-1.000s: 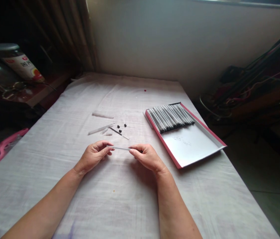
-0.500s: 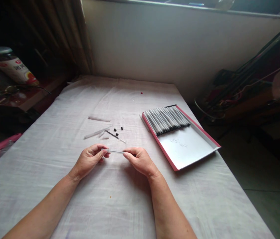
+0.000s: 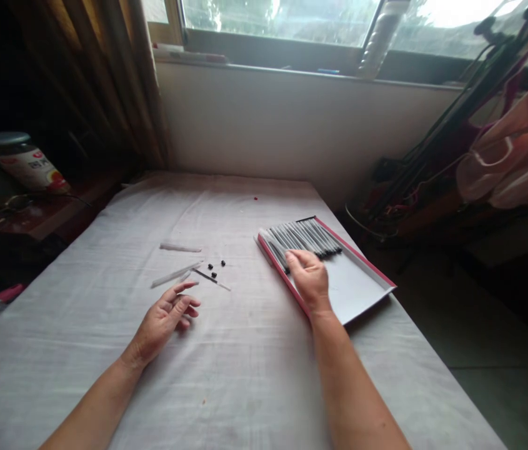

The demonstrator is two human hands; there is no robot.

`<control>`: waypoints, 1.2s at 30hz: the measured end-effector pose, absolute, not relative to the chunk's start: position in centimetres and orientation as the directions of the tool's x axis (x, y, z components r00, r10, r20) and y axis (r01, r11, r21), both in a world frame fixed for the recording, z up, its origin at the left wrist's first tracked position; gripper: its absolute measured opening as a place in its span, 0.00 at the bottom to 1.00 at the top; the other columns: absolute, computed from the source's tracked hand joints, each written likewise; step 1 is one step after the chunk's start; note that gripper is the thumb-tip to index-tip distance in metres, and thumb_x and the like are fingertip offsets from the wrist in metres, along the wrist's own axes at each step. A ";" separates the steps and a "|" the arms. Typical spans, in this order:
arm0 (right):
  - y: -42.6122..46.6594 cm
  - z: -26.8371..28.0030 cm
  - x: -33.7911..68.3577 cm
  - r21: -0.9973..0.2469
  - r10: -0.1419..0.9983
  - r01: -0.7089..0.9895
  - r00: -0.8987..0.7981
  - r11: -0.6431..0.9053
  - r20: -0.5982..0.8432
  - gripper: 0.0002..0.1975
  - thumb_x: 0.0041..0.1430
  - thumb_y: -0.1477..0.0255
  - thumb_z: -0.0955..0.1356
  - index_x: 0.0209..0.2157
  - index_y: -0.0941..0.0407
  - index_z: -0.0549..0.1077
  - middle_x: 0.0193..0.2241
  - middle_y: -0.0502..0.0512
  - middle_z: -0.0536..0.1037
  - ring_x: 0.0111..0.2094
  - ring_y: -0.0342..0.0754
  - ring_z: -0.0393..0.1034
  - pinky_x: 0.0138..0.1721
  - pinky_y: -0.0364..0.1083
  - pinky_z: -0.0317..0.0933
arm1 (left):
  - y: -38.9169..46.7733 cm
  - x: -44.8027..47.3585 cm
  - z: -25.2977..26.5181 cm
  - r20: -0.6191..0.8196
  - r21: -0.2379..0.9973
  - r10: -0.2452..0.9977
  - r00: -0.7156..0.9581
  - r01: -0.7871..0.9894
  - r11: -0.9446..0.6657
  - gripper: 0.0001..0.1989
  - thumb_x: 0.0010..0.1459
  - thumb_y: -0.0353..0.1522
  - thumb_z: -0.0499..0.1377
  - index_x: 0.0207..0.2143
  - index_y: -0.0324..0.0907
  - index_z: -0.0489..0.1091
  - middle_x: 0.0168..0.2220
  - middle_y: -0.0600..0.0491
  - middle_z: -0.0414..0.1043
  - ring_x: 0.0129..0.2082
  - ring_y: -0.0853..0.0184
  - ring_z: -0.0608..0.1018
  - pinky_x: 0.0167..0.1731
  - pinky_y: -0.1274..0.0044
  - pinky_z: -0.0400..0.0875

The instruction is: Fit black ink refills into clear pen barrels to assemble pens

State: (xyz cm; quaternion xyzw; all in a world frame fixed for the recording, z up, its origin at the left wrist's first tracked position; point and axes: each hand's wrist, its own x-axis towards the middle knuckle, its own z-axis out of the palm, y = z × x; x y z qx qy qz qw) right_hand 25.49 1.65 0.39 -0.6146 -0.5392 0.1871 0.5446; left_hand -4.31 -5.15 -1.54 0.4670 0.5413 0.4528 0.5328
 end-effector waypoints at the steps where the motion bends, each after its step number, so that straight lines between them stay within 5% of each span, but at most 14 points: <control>1: 3.0 0.6 27.3 -0.848 0.821 0.520 0.437 0.101 0.366 0.17 0.51 0.59 0.68 0.33 0.57 0.81 0.37 0.61 0.81 0.42 0.57 0.74 0.49 0.55 0.64 | -5.1 -4.2 -1.6 -0.162 0.986 0.987 0.008 0.030 0.162 0.30 0.50 0.49 0.63 0.50 0.41 0.68 0.33 0.50 0.75 0.28 0.67 0.78 0.21 0.80 0.69; 7: 8.6 1.0 33.1 -0.591 0.739 0.660 0.656 -0.463 0.154 0.18 0.53 0.63 0.66 0.42 0.53 0.81 0.43 0.62 0.80 0.47 0.62 0.70 0.47 0.57 0.61 | -5.1 -3.9 -1.9 -0.158 0.987 0.987 -0.001 0.042 0.158 0.24 0.48 0.46 0.64 0.43 0.41 0.72 0.30 0.51 0.74 0.26 0.68 0.76 0.20 0.81 0.68; 18: 10.5 -0.6 32.8 -0.379 0.795 0.762 0.598 -0.525 0.101 0.18 0.58 0.63 0.63 0.44 0.49 0.80 0.46 0.63 0.78 0.51 0.64 0.65 0.49 0.61 0.55 | -5.0 -3.8 -1.8 -0.161 0.986 0.987 -0.009 0.034 0.162 0.19 0.49 0.44 0.65 0.40 0.41 0.74 0.29 0.51 0.74 0.25 0.70 0.75 0.20 0.82 0.67; 29: 10.1 1.1 32.5 -0.366 0.825 0.819 0.531 -0.442 0.193 0.17 0.56 0.65 0.64 0.41 0.53 0.81 0.39 0.64 0.80 0.46 0.63 0.70 0.46 0.58 0.60 | -5.0 -3.7 -1.8 -0.162 0.987 0.987 -0.013 0.011 0.162 0.23 0.46 0.46 0.65 0.39 0.38 0.74 0.28 0.52 0.74 0.24 0.71 0.75 0.18 0.83 0.67; 36: 5.8 1.9 22.7 -0.517 0.928 0.840 0.047 0.163 0.369 0.12 0.58 0.67 0.65 0.36 0.54 0.81 0.37 0.57 0.82 0.38 0.52 0.75 0.41 0.46 0.64 | -4.8 -4.1 -2.0 -0.065 0.998 0.997 -0.052 -0.007 0.065 0.22 0.51 0.50 0.61 0.32 0.38 0.72 0.25 0.52 0.72 0.21 0.71 0.74 0.17 0.82 0.66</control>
